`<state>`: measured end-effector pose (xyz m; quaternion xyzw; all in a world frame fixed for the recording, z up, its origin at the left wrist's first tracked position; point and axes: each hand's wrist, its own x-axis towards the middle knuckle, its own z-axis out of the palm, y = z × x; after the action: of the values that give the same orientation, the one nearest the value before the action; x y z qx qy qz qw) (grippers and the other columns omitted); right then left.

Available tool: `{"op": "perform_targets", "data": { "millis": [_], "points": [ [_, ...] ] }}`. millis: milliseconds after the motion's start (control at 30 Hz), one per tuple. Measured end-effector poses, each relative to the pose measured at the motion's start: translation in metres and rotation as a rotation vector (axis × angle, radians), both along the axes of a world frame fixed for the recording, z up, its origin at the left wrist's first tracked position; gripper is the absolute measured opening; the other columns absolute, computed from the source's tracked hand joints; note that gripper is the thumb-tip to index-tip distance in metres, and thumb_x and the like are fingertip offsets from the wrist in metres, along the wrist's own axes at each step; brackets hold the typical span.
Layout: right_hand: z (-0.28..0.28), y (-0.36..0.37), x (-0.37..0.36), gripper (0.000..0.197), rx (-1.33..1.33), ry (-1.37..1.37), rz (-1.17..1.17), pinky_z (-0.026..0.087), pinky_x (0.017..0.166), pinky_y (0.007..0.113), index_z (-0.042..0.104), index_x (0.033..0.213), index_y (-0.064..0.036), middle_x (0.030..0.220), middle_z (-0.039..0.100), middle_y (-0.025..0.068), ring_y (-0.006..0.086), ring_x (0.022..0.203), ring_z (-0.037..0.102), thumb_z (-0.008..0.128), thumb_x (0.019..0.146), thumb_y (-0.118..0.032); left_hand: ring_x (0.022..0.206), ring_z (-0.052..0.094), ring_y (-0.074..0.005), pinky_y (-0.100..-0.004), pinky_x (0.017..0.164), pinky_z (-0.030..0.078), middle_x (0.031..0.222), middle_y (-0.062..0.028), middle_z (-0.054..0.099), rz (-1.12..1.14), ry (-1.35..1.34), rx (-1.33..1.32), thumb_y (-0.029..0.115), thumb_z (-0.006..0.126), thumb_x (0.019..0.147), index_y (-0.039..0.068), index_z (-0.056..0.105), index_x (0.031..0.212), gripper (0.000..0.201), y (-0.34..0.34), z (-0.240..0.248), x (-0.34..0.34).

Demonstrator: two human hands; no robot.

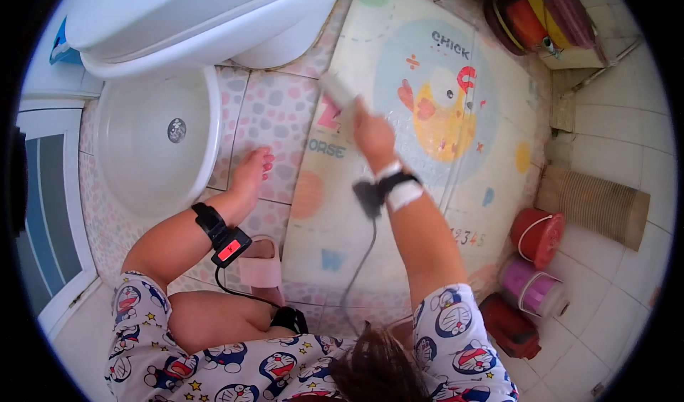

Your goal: The person wipes and scrubs a large padded floor mat using a handheld brush and water. They turn the mat over and continue scrubbing different sections on the reverse side.

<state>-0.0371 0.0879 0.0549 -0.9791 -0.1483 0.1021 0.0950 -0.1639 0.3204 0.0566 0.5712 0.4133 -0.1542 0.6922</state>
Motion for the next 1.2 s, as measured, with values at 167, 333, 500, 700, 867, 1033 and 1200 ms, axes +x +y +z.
{"op": "perform_targets", "data": {
  "millis": [167,333,500,700,867,1033,1200],
  "points": [
    [0.009,0.001,-0.161,0.049,0.224,-0.060,0.376,0.047,0.053,0.045,0.033,0.132,-0.0196,0.066,0.060,0.0171,0.0332,0.054,0.058,0.044,0.084,-0.024,0.079,0.049,-0.0104,-0.0253,0.070,0.038,0.088,-0.0017,0.058,0.065,0.054,-0.054,0.030,0.048,0.085,0.008,0.055,0.100,0.027,0.015,-0.001,-0.013],
    [0.015,0.014,-0.044,0.042,-0.154,0.200,0.070,0.047,0.057,0.046,0.039,0.128,-0.0203,0.071,0.061,0.0170,0.0324,0.064,0.060,0.039,0.086,-0.025,0.075,0.050,-0.0098,-0.0241,0.068,0.039,0.087,-0.0013,0.058,0.012,0.007,-0.020,0.030,0.049,0.084,0.008,0.056,0.099,0.027,0.011,0.003,-0.015],
    [-0.001,0.011,-0.003,0.043,0.105,0.009,-0.064,0.046,0.056,0.047,0.042,0.125,-0.0129,0.068,0.060,0.0186,0.0370,0.063,0.058,0.045,0.083,-0.025,0.074,0.050,-0.0086,-0.0232,0.067,0.038,0.087,-0.0005,0.059,-0.078,-0.014,-0.047,0.029,0.047,0.085,0.009,0.056,0.098,0.025,0.006,0.007,-0.011],
    [0.023,-0.014,-0.220,0.049,0.234,0.298,0.300,0.048,0.056,0.045,0.033,0.132,-0.0229,0.071,0.060,0.0186,0.0343,0.061,0.059,0.045,0.085,-0.025,0.074,0.050,-0.0084,-0.0233,0.067,0.038,0.087,0.0003,0.059,0.035,0.065,-0.022,0.027,0.044,0.086,0.010,0.056,0.096,0.024,0.019,0.009,-0.019],
    [0.007,-0.027,-0.127,0.046,-0.113,0.220,0.008,0.047,0.053,0.044,0.036,0.131,-0.0161,0.066,0.060,0.0157,0.0333,0.057,0.059,0.043,0.086,-0.028,0.078,0.050,-0.0091,-0.0252,0.070,0.038,0.089,0.0002,0.058,0.006,0.058,-0.030,0.030,0.042,0.087,0.010,0.055,0.097,0.026,0.009,0.011,-0.014],
    [-0.003,-0.023,-0.097,0.045,0.065,0.172,-0.107,0.046,0.053,0.046,0.037,0.129,-0.0145,0.065,0.059,0.0200,0.0354,0.060,0.058,0.042,0.087,-0.027,0.080,0.050,-0.0096,-0.0261,0.073,0.037,0.092,-0.0002,0.059,-0.026,0.053,-0.035,0.030,0.041,0.088,0.010,0.055,0.098,0.027,0.001,0.014,-0.010],
    [0.030,-0.023,-0.242,0.051,0.086,0.552,0.290,0.049,0.065,0.040,0.027,0.134,-0.0241,0.087,0.061,0.0166,0.0292,0.077,0.061,0.040,0.085,-0.023,0.080,0.050,-0.0100,-0.0271,0.074,0.037,0.093,-0.0008,0.059,0.012,0.115,-0.010,0.030,0.041,0.088,0.010,0.055,0.099,0.027,0.010,0.012,-0.019]
  ]
}}
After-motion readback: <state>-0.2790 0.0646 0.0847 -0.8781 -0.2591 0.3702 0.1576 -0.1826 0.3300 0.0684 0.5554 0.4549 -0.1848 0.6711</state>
